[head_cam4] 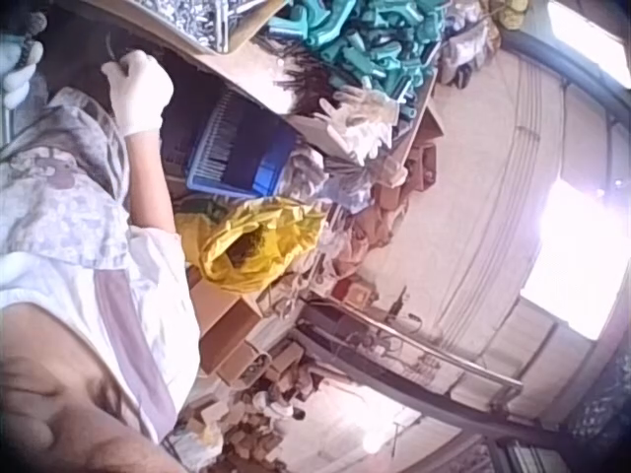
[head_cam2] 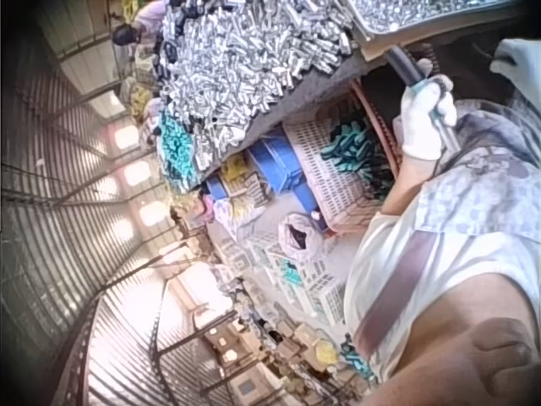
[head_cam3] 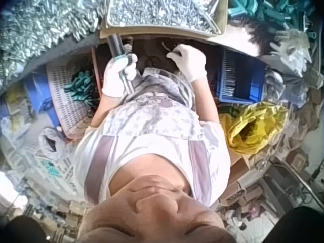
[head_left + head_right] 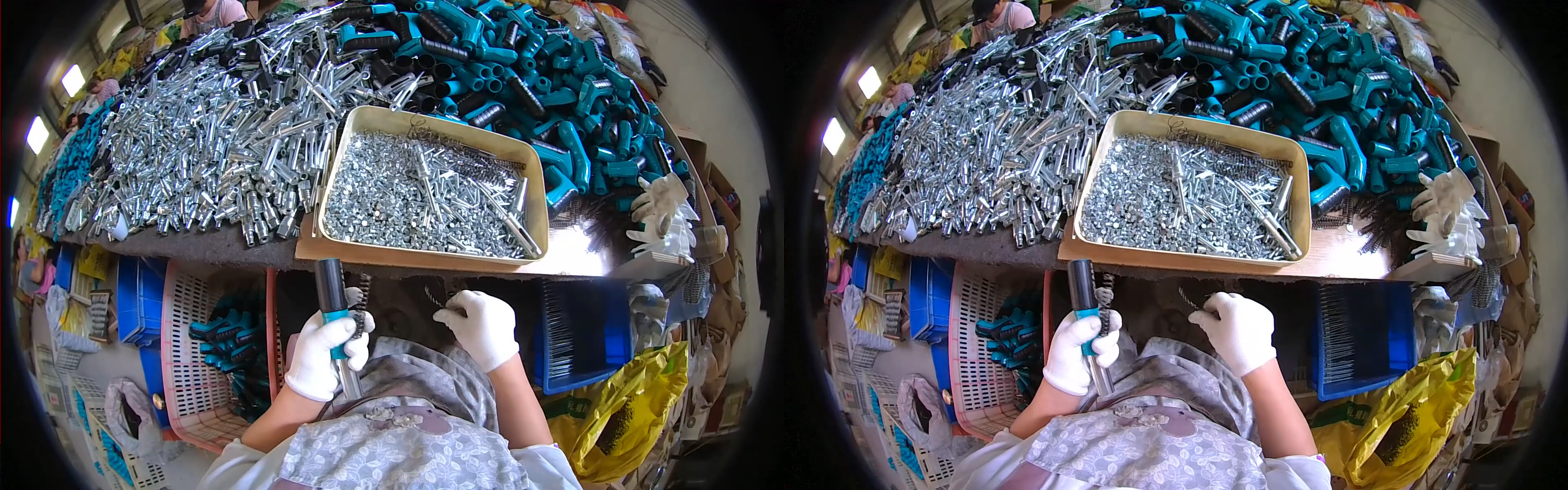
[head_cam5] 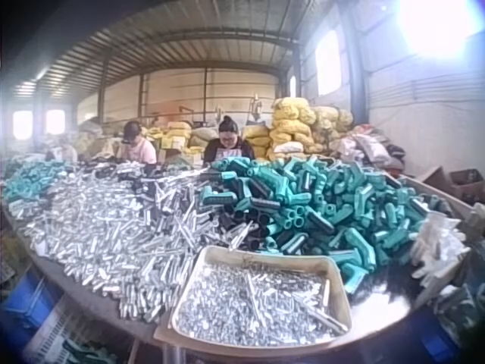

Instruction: Assembling small metal and plastic hardware components at a workbench in a manufacturing environment.

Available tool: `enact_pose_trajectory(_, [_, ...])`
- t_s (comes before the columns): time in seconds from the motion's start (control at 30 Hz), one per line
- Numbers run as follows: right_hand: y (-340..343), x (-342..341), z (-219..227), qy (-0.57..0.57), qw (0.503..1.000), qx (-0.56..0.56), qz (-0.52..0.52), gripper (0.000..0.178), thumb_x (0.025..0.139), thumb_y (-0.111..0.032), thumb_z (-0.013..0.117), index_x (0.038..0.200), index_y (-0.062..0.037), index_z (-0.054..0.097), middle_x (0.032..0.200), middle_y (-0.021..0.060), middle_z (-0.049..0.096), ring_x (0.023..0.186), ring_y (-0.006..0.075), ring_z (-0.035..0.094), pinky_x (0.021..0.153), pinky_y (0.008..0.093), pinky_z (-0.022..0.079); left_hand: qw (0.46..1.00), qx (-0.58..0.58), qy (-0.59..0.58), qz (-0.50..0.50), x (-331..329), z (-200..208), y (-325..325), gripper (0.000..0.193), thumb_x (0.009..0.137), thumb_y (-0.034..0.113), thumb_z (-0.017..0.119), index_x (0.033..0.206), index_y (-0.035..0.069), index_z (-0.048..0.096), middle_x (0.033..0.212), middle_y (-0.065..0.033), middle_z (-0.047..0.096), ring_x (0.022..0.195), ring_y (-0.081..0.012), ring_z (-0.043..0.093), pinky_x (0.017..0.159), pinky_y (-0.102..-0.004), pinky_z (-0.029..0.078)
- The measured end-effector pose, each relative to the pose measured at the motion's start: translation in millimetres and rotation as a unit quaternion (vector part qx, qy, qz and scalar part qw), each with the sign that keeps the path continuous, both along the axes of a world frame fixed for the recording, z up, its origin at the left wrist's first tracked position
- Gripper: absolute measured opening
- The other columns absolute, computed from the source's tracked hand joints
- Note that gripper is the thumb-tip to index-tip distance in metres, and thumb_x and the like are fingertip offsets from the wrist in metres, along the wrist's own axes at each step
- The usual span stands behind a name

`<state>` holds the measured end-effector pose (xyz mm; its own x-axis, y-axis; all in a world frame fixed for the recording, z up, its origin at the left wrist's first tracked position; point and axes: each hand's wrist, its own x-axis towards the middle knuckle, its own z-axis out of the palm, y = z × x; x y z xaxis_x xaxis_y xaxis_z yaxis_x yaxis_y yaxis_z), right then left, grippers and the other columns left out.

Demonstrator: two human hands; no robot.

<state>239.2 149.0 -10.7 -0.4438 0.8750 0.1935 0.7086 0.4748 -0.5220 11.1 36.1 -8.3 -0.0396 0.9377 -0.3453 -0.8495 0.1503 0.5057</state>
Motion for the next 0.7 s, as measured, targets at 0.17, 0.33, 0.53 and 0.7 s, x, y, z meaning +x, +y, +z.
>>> enact_pose_trajectory(0.17, [-1,-7,2,-0.089,0.993,-0.029,-0.069,0.015,0.078,-0.019,0.076,0.080,-0.0048,0.071,0.080,0.0138,0.069,0.073,0.0319,0.067,0.067,0.0346,0.053,0.993,-0.021,0.113,-0.035,8,12,0,0.049,0.083,0.001,0.061,0.130,0.000,0.047,0.094,-0.0169,0.063,0.062,-0.0164,0.058,0.051,-0.0309,0.050])
enact_pose_trajectory(0.33, [6,-3,-11,0.201,0.976,-0.085,0.011,0.023,0.083,-0.005,0.069,0.105,0.0012,0.070,0.086,0.0119,0.072,0.072,0.0192,0.069,0.069,0.0287,0.054,0.987,-0.044,0.149,-0.037,9,16,0,0.049,0.081,-0.003,0.062,0.128,-0.003,0.047,0.088,-0.0166,0.065,0.062,-0.0172,0.061,0.049,-0.0311,0.052])
enact_pose_trajectory(0.53, [-3,5,9,0.408,0.827,-0.385,-0.039,0.020,0.093,-0.006,0.059,0.108,0.0045,0.068,0.090,0.0099,0.071,0.072,0.0130,0.065,0.067,0.0247,0.053,0.989,-0.038,0.140,-0.032,7,11,0,0.049,0.081,-0.004,0.061,0.128,-0.003,0.048,0.087,-0.0169,0.065,0.062,-0.0177,0.061,0.049,-0.0311,0.052])
enact_pose_trajectory(0.7, [-8,12,7,0.458,0.767,-0.448,-0.025,0.020,0.092,-0.014,0.066,0.104,0.0024,0.068,0.086,0.0087,0.069,0.067,0.0116,0.063,0.060,0.0231,0.050,0.987,-0.049,0.148,-0.037,9,11,-2,0.048,0.081,-0.005,0.060,0.128,-0.003,0.047,0.087,-0.0175,0.065,0.062,-0.0183,0.061,0.049,-0.0308,0.052])
